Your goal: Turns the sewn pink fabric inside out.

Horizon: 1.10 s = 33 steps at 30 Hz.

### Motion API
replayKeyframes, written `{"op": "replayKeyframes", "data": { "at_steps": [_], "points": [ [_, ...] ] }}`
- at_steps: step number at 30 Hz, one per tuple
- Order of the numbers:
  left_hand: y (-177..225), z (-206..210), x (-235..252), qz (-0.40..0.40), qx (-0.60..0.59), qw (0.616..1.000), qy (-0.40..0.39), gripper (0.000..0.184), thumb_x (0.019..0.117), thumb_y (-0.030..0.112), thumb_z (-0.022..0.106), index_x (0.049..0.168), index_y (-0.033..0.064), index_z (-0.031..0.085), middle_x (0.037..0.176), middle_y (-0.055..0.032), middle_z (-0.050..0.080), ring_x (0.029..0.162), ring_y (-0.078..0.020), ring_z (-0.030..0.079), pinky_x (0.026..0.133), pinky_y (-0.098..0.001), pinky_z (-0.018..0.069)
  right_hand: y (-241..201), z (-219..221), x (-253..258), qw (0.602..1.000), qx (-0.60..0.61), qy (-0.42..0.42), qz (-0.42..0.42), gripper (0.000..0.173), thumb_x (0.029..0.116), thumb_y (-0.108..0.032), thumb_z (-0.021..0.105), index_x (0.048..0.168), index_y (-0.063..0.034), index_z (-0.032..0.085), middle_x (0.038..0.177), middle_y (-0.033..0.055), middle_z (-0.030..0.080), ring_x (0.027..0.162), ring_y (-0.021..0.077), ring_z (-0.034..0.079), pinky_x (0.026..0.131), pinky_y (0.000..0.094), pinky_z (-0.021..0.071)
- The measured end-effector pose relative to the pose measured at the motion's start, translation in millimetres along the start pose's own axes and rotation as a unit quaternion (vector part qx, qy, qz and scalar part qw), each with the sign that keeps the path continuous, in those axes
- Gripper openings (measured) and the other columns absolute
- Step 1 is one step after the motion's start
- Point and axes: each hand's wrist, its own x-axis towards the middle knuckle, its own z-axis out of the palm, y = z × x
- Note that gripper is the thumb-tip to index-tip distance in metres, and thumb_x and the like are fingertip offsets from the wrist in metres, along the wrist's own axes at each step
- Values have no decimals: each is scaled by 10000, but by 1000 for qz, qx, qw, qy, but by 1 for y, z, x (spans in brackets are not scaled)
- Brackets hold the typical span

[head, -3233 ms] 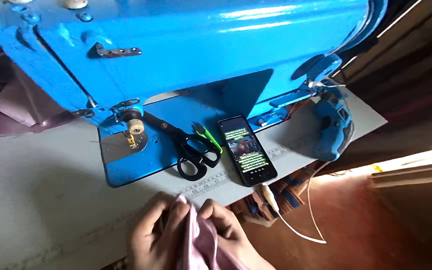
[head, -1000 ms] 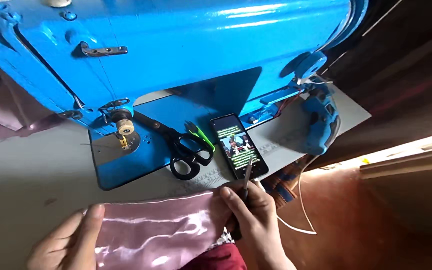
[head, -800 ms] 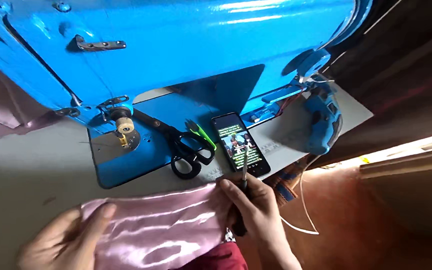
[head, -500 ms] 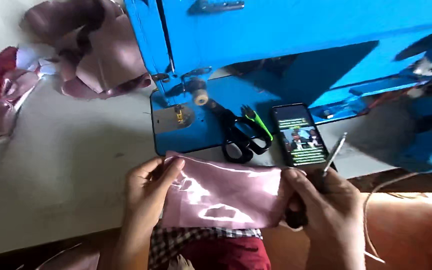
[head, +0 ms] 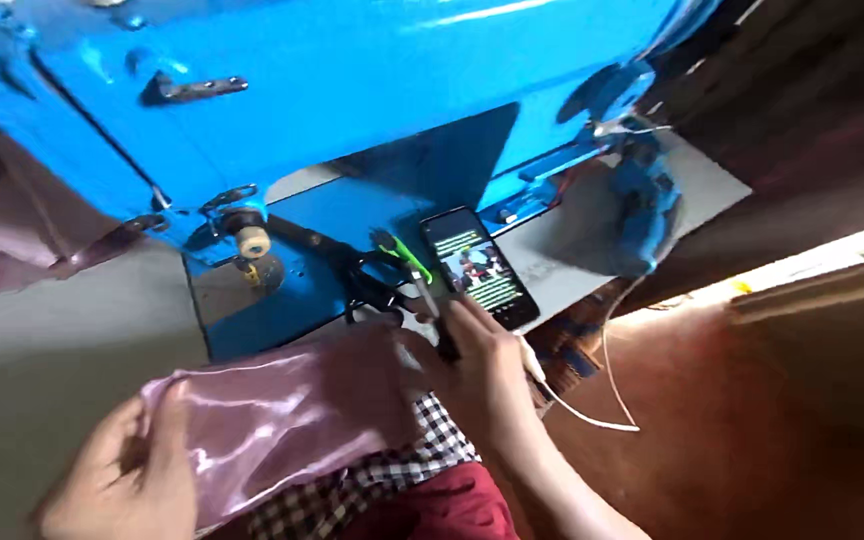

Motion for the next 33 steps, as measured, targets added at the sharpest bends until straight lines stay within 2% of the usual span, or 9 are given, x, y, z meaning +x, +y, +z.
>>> {"op": "replayKeyframes", "data": {
  "at_steps": [2,4,7,10,15,26,28,30,33],
  "points": [
    [-16,-12,1,-4,87,996,-29,451,1014,280,647,1260,-97,635,1089,-260,683,921,-218,679,822,-336,564,-13,6,0,998,-5,-16,-55,220,931,-226,702,1039,-43,758,953,113,707,615,144,638,509,293,528],
    [-20,-17,-2,18,133,989,-62,573,1027,312,600,1408,-109,523,1384,-371,518,1259,-441,560,1059,-512,474,-27,15,-5,990,24,-69,-122,185,947,-180,677,1048,-44,752,1026,134,715,622,156,665,495,296,543],
    [8,-10,-13,63,162,978,-119,458,1048,180,507,1357,-155,551,1447,-394,480,1379,-585,423,1156,-659,325,-43,35,-13,973,16,-119,-199,172,966,-174,653,1045,-58,751,1083,132,726,810,218,726,592,319,586],
    [24,8,-24,71,191,964,-172,529,1038,214,417,1406,-156,505,1487,-379,449,1412,-570,393,1181,-642,293,-49,52,-15,965,-54,-124,-226,204,991,-245,612,941,-89,733,1134,125,730,963,264,710,698,345,583],
    [11,17,-25,66,227,950,-203,698,1038,370,345,1491,-160,383,1546,-400,345,1449,-578,324,1207,-629,246,-43,63,-14,948,-144,-170,-228,328,1029,-330,529,1090,-91,746,1322,126,691,1263,302,633,969,423,532],
    [1,0,-26,37,235,940,-245,783,1034,438,356,1521,-173,301,1578,-399,282,1472,-575,277,1217,-630,210,-37,44,-7,928,21,-335,-163,354,1054,-240,508,1048,56,702,1457,241,567,1424,378,483,1177,463,380],
    [-6,-9,-26,28,242,940,-240,806,1038,459,373,1519,-183,288,1581,-409,258,1471,-594,254,1213,-659,190,-36,25,-1,915,90,-353,-171,326,1046,-220,541,1149,49,694,1322,233,660,1312,356,595,1112,457,460],
    [-15,-20,-25,11,252,938,-237,849,1044,539,352,1548,-140,278,1603,-390,230,1478,-607,212,1192,-713,161,-29,-1,2,918,96,-342,-178,326,1058,-282,545,1166,-14,697,1081,143,731,966,256,731,813,417,598],
    [-17,-26,-26,-5,267,936,-230,887,1019,621,333,1581,-64,288,1610,-401,189,1471,-634,182,1172,-746,151,-11,-41,12,937,40,-320,-137,426,1063,-430,475,993,-56,666,670,62,598,549,210,605,472,397,491]
  ]
}}
